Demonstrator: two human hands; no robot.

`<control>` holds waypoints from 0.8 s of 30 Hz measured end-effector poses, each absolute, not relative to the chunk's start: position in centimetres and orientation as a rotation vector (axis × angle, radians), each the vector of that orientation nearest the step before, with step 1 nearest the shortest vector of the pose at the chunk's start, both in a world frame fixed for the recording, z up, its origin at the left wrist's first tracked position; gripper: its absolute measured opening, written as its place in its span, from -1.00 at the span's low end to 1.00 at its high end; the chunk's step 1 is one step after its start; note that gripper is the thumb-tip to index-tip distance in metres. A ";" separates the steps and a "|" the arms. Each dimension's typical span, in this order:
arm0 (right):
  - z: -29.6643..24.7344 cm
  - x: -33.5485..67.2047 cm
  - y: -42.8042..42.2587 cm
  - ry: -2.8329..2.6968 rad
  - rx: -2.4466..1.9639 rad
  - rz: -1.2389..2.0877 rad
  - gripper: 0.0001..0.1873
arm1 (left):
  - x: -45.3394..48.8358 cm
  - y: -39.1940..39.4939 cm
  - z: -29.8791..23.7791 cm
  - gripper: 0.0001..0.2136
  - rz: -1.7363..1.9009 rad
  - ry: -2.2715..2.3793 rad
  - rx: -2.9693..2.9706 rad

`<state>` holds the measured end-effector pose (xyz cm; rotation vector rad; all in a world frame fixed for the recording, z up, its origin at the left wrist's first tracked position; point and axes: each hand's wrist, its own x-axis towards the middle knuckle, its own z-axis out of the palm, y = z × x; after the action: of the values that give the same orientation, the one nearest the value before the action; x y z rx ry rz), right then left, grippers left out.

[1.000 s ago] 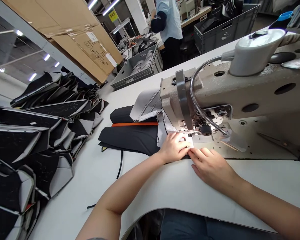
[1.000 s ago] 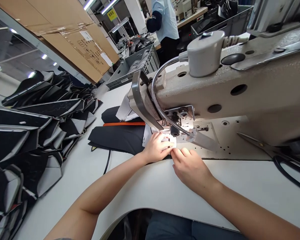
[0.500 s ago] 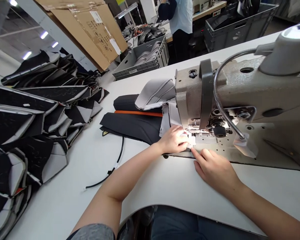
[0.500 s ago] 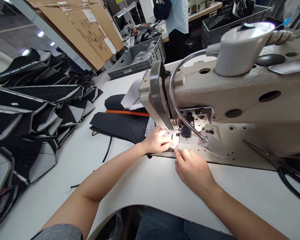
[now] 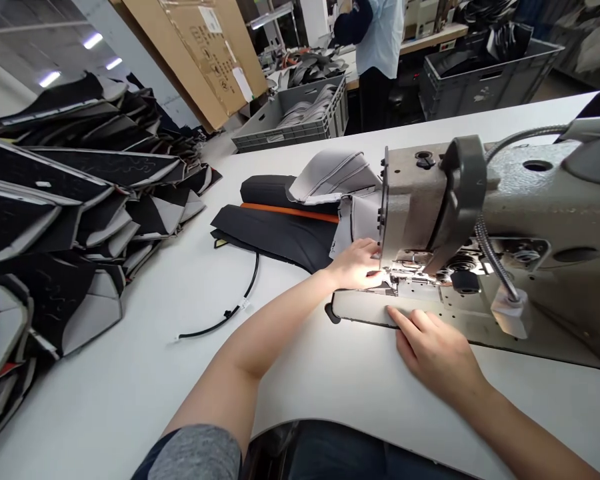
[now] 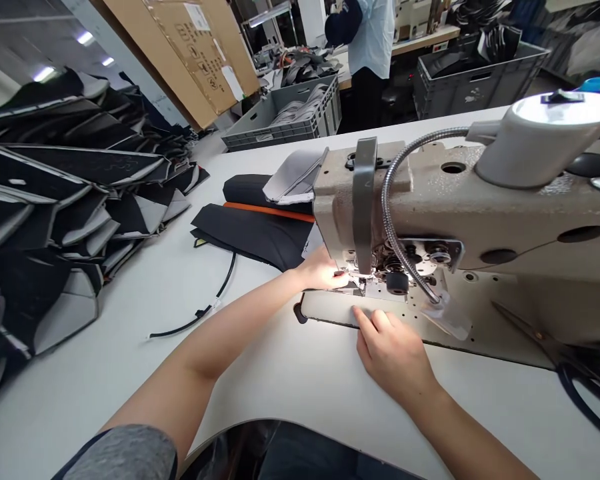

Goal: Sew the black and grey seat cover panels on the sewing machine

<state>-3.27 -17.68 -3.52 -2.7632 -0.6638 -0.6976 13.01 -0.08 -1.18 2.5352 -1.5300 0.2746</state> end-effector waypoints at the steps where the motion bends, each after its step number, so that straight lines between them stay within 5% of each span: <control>1: -3.5 -3.3 -17.7 -0.660 -2.762 -0.692 -0.66 | 13.0 -0.1 -1.2 -0.81 0.277 -1.528 2.533; 10: -3.3 -3.4 -17.9 -0.694 -2.730 -0.682 -0.67 | 11.0 2.6 -1.9 -0.77 0.395 -1.390 2.542; 15: -3.8 -3.5 -18.2 -0.679 -2.722 -0.613 -0.67 | 11.0 11.7 -1.0 -0.35 0.380 -1.421 2.724; 19: -4.1 -3.6 -18.2 -0.656 -2.711 -0.631 -0.67 | 12.3 14.8 0.6 -0.40 0.145 -1.082 3.117; 24: -4.3 -3.6 -18.2 -0.645 -2.691 -0.644 -0.65 | 13.3 9.8 1.5 -0.48 -0.104 -0.504 3.399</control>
<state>-3.62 -18.15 -4.28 -2.6911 -0.6446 -0.6435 13.26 9.81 1.46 3.3990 -0.5043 -0.1045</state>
